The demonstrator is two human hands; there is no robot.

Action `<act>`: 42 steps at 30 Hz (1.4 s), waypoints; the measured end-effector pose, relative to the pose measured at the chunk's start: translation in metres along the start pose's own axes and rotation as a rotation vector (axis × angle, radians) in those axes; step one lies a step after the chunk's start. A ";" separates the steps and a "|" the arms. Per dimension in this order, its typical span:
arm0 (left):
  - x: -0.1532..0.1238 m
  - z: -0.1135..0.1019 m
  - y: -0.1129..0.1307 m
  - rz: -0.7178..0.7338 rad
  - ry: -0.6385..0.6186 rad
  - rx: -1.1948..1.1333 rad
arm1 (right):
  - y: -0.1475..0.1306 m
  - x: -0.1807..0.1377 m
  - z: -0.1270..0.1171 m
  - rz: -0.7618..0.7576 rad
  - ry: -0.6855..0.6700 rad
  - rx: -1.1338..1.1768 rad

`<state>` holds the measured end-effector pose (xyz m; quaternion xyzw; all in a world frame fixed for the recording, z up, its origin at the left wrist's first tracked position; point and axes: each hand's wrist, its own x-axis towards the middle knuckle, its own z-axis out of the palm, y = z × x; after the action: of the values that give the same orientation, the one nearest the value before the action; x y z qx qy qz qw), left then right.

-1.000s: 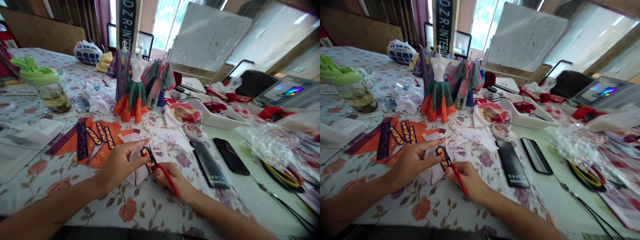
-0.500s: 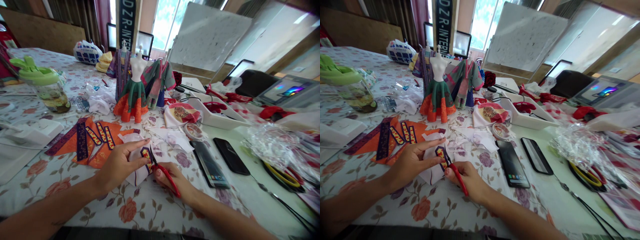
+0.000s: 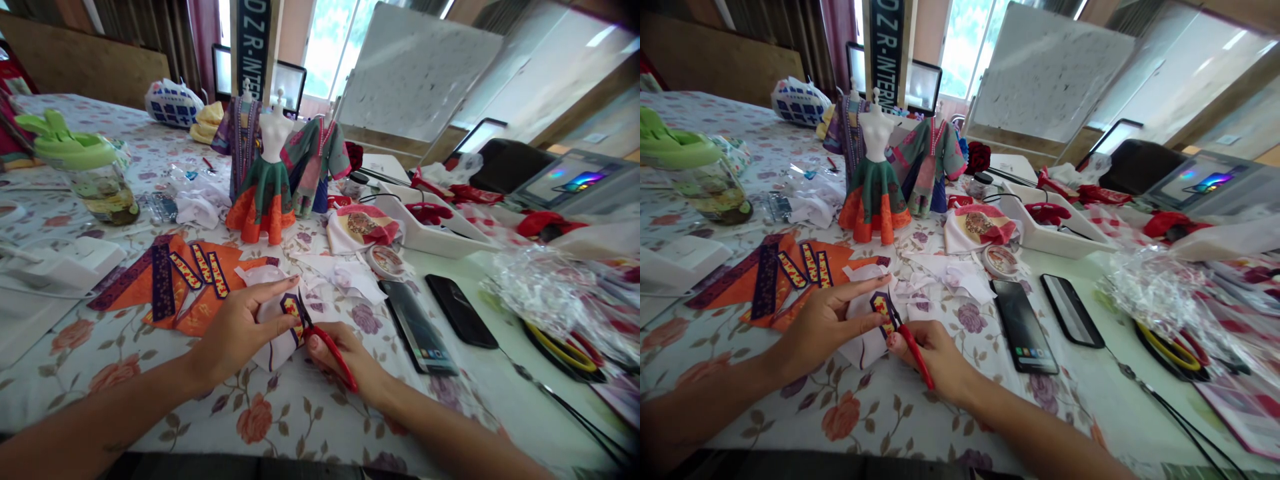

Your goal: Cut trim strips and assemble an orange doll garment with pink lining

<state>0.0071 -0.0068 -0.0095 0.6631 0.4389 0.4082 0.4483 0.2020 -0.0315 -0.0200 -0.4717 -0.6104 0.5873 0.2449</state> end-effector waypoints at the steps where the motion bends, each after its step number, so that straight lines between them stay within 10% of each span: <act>1: 0.000 0.000 0.000 -0.001 0.001 0.002 | 0.000 0.000 0.000 -0.001 0.003 0.004; 42: 0.011 -0.009 0.002 -0.034 -0.087 -0.294 | 0.002 -0.003 -0.007 0.059 0.012 -0.202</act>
<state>0.0023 0.0053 -0.0031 0.5998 0.3660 0.4314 0.5658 0.2099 -0.0311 -0.0194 -0.5154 -0.6507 0.5269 0.1824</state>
